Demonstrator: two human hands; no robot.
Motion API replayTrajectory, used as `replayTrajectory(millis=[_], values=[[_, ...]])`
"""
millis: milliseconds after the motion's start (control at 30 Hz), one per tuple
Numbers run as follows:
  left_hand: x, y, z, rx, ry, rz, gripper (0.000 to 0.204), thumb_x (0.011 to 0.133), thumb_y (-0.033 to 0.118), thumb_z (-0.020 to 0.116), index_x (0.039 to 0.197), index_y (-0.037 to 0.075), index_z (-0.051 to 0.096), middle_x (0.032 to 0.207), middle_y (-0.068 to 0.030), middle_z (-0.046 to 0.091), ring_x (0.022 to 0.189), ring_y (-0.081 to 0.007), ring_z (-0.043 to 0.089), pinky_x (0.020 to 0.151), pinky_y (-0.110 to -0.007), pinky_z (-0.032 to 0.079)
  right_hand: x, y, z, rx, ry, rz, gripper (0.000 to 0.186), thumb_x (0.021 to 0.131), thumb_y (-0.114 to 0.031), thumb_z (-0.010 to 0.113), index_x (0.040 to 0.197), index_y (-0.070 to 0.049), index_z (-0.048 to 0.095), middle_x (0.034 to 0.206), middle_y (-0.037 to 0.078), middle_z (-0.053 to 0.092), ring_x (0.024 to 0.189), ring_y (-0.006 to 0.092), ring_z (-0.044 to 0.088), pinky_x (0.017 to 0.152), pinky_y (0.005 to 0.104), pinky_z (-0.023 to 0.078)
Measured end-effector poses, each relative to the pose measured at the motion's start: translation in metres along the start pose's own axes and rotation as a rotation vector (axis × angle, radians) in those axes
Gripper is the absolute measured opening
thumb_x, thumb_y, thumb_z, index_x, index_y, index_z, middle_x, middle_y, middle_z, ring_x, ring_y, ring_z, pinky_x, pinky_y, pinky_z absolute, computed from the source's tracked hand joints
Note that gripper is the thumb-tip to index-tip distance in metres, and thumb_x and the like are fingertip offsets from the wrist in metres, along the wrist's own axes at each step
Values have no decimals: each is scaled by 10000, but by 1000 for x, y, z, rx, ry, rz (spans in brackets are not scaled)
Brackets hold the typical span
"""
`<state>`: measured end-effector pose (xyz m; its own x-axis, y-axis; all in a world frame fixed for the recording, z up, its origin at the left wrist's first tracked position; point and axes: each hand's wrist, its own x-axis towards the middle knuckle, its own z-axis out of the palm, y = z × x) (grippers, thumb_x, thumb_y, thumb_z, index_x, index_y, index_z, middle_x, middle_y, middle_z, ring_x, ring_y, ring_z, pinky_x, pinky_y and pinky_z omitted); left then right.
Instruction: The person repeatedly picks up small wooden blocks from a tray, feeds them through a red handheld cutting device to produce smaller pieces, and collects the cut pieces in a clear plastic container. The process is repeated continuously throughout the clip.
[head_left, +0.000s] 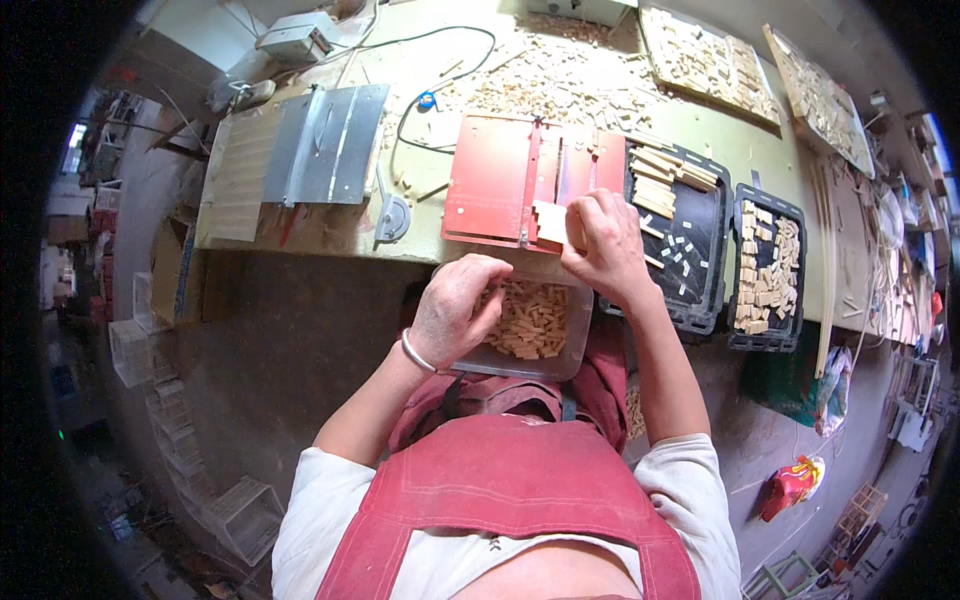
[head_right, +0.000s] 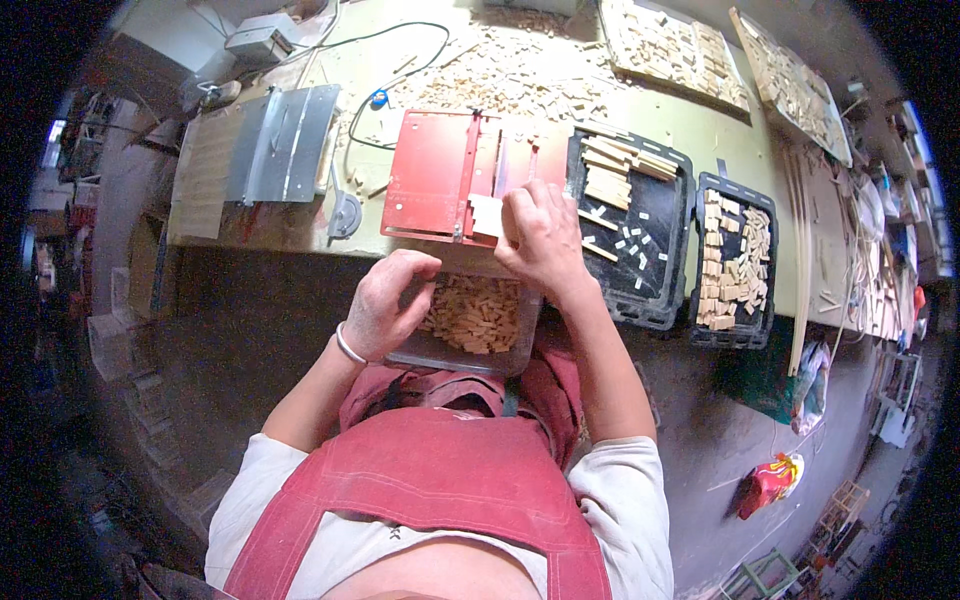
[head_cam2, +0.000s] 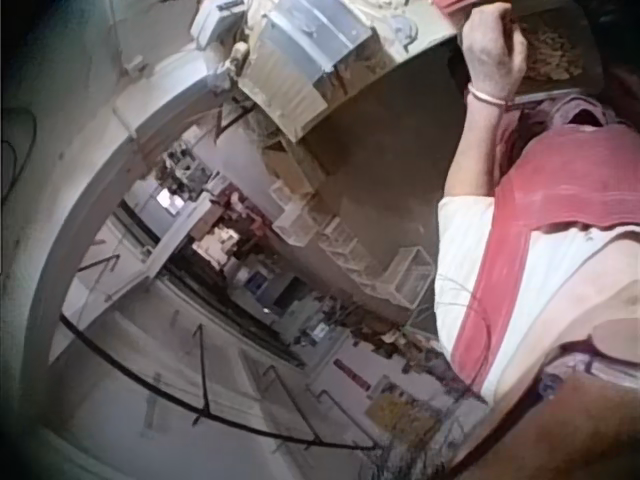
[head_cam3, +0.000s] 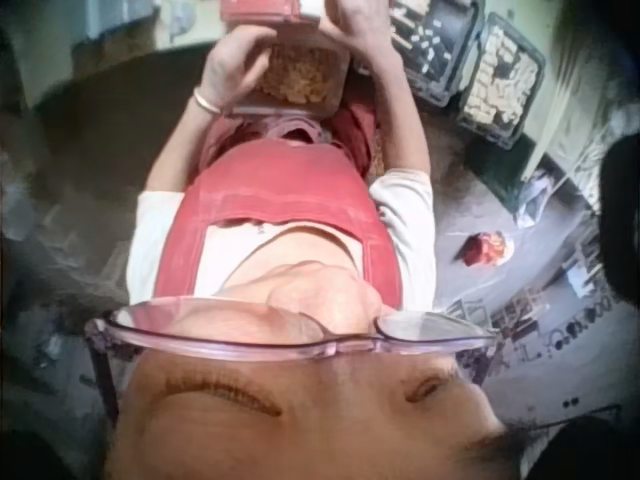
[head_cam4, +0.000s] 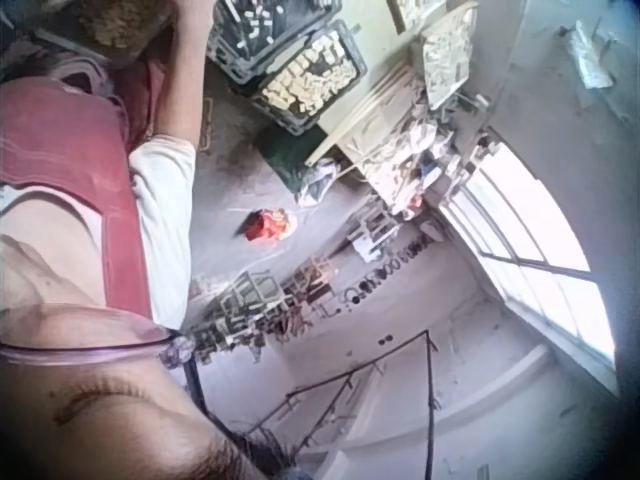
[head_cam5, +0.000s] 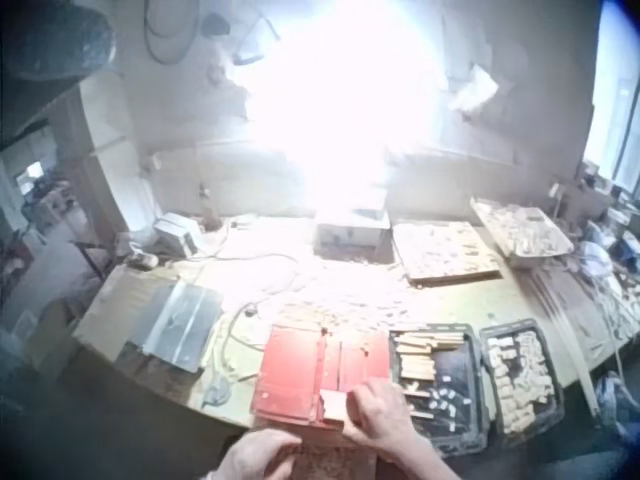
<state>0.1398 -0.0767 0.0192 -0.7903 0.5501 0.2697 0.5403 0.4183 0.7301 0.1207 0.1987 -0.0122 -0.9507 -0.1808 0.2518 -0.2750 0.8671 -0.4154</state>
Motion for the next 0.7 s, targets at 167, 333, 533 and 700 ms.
replayTrajectory(millis=[167, 333, 533, 700], values=[[5, -7, -2, 6, 42, 15, 330, 890, -43, 724, 1210, -7, 653, 1060, -165, 677, 962, -316, 710, 874, -403, 583, -6, -5, 8, 423, 240, 152, 598, 860, -195, 775, 1406, -27, 597, 1354, 146, 586, 1191, 255, 585, 1043, 417, 473], [46, -14, 8, 129, 83, 75, 451, 872, 76, 755, 1291, 13, 602, 1132, -174, 617, 1071, -352, 652, 945, -445, 554, 1, -20, 37, 1063, 503, 417, 548, 1101, -285, 554, 1503, 80, 482, 1491, 199, 545, 1372, 254, 539, 1216, 398, 384], [84, -32, 31, 340, -98, -44, 580, 821, 244, 828, 1336, 103, 601, 1201, -181, 569, 1162, -403, 617, 976, -522, 525, 14, -24, 36, 1479, 523, 438, 439, 1129, -248, 487, 1490, 2, 507, 1480, 126, 561, 1433, 219, 500, 1249, 377, 341], [95, -37, 36, 430, -202, -96, 553, 818, 250, 833, 1305, 122, 606, 1192, -176, 572, 1150, -404, 620, 967, -514, 525, 14, -22, 42, 1346, 530, 464, 550, 1139, -391, 457, 1522, 4, 466, 1513, 147, 534, 1452, 231, 467, 1300, 468, 256]])
